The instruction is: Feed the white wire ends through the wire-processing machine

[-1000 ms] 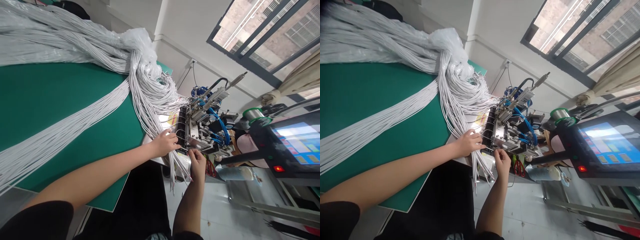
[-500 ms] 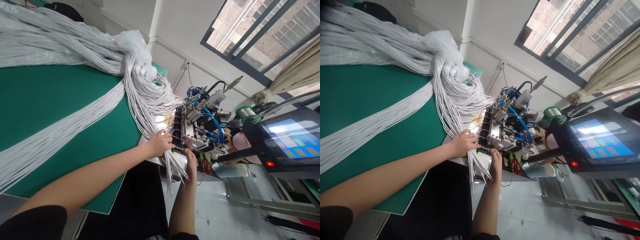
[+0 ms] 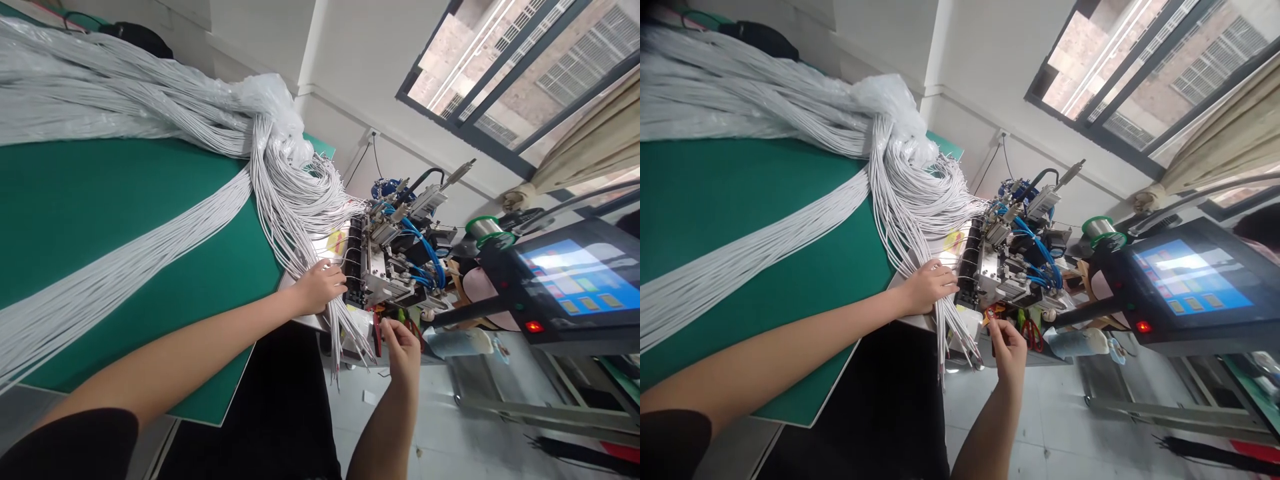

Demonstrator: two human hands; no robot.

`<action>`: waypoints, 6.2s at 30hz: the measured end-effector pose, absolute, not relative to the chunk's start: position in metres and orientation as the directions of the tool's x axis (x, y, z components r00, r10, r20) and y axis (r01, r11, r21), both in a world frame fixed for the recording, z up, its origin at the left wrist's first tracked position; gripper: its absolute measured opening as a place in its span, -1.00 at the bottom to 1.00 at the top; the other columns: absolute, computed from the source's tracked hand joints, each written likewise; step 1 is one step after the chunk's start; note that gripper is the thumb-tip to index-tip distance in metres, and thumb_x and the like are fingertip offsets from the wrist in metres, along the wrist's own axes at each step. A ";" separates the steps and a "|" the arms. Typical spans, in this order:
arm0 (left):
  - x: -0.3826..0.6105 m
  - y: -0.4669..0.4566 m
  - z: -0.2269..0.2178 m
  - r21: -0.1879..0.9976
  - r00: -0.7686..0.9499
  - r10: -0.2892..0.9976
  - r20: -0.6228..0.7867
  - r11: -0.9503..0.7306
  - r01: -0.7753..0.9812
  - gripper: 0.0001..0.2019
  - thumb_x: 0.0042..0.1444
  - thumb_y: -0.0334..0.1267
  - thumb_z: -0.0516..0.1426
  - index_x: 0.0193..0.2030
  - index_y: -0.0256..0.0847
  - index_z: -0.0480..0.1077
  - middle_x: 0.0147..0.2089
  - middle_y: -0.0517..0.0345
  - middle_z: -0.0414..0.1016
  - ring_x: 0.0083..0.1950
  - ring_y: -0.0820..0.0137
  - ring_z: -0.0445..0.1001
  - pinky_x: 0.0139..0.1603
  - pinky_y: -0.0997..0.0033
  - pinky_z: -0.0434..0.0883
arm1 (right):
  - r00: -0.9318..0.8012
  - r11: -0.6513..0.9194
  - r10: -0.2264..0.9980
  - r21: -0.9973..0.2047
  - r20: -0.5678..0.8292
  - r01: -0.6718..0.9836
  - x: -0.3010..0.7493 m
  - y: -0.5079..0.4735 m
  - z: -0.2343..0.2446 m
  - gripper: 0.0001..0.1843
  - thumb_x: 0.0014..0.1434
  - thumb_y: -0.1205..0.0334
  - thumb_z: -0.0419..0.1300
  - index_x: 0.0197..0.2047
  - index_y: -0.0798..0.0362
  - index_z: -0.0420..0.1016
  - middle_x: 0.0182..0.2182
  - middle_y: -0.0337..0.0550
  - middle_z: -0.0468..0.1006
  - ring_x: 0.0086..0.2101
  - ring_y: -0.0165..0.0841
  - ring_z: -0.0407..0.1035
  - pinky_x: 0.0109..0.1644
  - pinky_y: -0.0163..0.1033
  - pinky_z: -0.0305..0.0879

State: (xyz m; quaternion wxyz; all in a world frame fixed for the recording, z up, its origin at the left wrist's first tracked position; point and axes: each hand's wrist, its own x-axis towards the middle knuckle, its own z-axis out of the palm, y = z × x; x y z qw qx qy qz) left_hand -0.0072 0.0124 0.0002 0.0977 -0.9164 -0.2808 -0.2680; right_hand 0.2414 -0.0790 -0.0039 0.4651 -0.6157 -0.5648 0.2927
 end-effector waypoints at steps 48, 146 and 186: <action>-0.008 0.013 0.001 -0.188 0.733 0.231 0.639 -0.878 0.441 -0.75 0.22 -0.47 -0.04 -0.18 -0.15 0.43 -0.38 0.19 0.43 -0.30 0.43 0.35 0.01 0.27 0.18 | 0.181 0.146 0.968 -0.977 0.174 0.155 0.219 -0.041 -0.006 -0.72 0.11 0.02 0.24 -0.42 0.05 0.36 -0.56 -0.33 0.27 -0.55 -0.47 0.12 -0.46 -0.36 0.06; -0.005 0.008 0.002 -0.156 0.653 0.336 0.679 -0.802 0.576 -0.73 0.17 -0.45 -0.02 -0.11 -0.13 0.43 -0.45 0.20 0.41 -0.40 0.42 0.34 -0.05 0.22 0.20 | 0.040 0.185 0.962 -0.749 0.271 0.637 0.230 -0.032 -0.005 -0.66 0.21 0.01 0.09 -0.47 0.06 0.35 -0.60 -0.31 0.24 -0.52 -0.41 0.12 -0.42 -0.32 0.04; -0.009 0.010 0.000 -0.060 0.654 0.442 0.613 -0.800 0.597 -0.77 0.00 -0.45 0.08 -0.18 -0.29 0.47 0.01 -0.03 0.49 -0.03 0.22 0.37 0.10 0.10 0.09 | -0.247 0.169 0.969 -0.741 0.003 0.650 0.235 -0.100 0.039 -0.69 0.19 0.01 0.16 -0.40 0.09 0.46 -0.51 -0.20 0.41 -0.49 -0.38 0.24 -0.44 -0.31 0.11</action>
